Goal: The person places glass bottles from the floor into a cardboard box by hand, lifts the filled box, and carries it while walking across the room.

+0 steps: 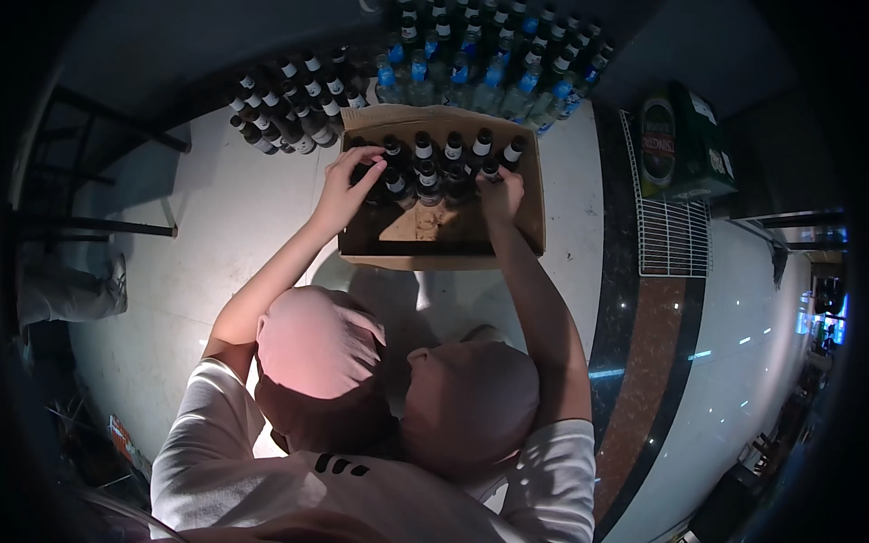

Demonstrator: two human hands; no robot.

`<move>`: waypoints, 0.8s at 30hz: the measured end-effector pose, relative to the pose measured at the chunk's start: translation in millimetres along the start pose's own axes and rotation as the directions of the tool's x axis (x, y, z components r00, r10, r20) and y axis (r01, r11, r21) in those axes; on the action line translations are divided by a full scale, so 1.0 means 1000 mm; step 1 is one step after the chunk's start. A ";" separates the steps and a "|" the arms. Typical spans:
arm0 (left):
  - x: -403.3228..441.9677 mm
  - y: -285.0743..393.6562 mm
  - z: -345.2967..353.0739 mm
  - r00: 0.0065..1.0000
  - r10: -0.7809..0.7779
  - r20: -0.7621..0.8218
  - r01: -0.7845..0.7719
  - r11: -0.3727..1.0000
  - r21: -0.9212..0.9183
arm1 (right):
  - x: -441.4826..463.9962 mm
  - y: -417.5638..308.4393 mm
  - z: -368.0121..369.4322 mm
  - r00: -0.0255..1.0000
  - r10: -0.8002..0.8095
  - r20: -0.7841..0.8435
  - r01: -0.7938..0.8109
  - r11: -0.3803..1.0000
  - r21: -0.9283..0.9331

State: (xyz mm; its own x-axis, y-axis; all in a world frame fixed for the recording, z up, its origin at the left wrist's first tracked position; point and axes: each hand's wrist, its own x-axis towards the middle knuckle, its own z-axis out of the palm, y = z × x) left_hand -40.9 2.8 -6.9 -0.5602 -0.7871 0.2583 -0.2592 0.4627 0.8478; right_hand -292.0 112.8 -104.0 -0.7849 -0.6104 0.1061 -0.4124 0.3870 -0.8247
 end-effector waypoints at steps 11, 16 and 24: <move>-0.005 -0.010 -0.001 1.000 -0.001 -0.003 0.001 0.999 -0.033 | 0.006 0.017 0.009 0.988 0.134 0.083 -0.139 0.988 0.064; -0.006 -0.015 -0.002 1.000 0.017 -0.016 -0.017 1.000 0.002 | 0.011 0.032 0.014 0.965 0.255 0.067 -0.258 0.965 0.048; -0.020 -0.050 -0.016 0.976 -0.149 -0.158 0.182 0.957 0.227 | 0.001 -0.051 -0.029 0.986 -0.156 -0.051 0.142 0.965 -0.220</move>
State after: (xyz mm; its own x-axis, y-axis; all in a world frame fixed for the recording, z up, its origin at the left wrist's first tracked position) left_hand -4.3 -10.9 -47.0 -0.3843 -0.9014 0.1993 -0.5287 0.3919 0.7529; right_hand -284.9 112.5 -46.3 -0.7335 -0.6271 0.2621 -0.6107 0.4389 -0.6592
